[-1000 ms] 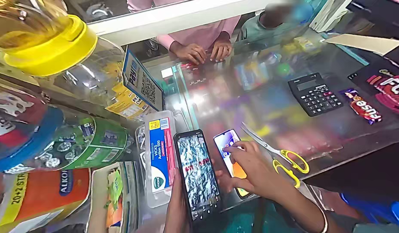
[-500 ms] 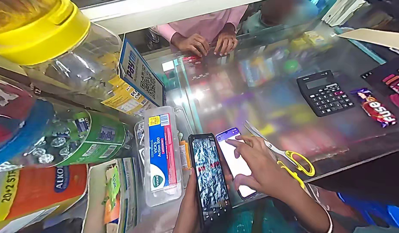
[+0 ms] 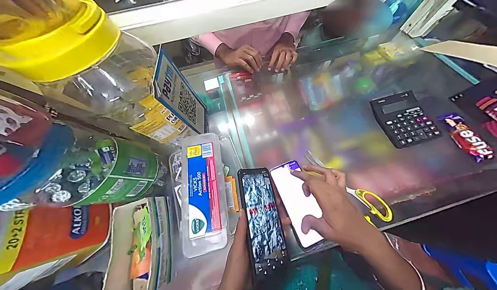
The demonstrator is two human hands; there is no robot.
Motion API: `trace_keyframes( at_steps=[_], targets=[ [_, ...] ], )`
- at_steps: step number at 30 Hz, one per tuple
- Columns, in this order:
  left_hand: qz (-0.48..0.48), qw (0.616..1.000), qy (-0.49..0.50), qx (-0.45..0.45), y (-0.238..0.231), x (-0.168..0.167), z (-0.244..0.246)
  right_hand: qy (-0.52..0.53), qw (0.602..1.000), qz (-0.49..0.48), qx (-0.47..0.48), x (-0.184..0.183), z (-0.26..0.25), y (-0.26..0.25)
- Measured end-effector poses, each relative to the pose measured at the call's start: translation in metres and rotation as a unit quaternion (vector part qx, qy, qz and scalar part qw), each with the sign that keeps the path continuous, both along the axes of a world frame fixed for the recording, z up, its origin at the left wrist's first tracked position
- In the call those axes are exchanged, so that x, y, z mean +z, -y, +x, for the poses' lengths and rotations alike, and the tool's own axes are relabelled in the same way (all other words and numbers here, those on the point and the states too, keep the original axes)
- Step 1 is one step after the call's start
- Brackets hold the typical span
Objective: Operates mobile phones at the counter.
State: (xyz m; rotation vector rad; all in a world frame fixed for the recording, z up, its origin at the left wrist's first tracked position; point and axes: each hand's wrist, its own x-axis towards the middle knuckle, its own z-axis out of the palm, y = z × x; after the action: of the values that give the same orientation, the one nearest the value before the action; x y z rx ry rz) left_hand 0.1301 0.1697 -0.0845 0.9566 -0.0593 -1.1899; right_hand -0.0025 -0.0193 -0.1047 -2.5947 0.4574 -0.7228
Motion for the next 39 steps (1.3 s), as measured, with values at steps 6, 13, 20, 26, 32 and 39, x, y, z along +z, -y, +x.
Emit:
trace_keyframes(
  at_steps=[6,13,20,26,32,39],
  targets=[
    [-0.018,0.999,-0.018,-0.031,0.0,-0.002,0.003,-0.006,0.998,-0.026,-0.054,-0.008,-0.002,0.006],
    [-0.008,0.999,-0.02,-0.04,-0.002,-0.002,0.003,-0.032,0.998,-0.012,-0.044,-0.008,0.001,0.006],
    [-0.01,0.999,-0.028,-0.029,-0.008,-0.004,-0.001,-0.014,1.0,-0.009,-0.016,-0.007,0.005,-0.001],
    [0.025,1.0,-0.01,-0.007,-0.003,0.003,-0.007,-0.029,0.999,-0.001,0.016,-0.005,0.007,-0.004],
    [-0.088,0.992,-0.078,-0.049,0.01,-0.02,-0.005,-0.053,0.998,0.015,0.014,-0.005,-0.045,-0.011],
    [-0.118,0.986,-0.102,-0.054,0.029,-0.016,-0.006,-0.043,0.995,-0.043,-0.082,-0.029,-0.073,-0.009]
  ],
)
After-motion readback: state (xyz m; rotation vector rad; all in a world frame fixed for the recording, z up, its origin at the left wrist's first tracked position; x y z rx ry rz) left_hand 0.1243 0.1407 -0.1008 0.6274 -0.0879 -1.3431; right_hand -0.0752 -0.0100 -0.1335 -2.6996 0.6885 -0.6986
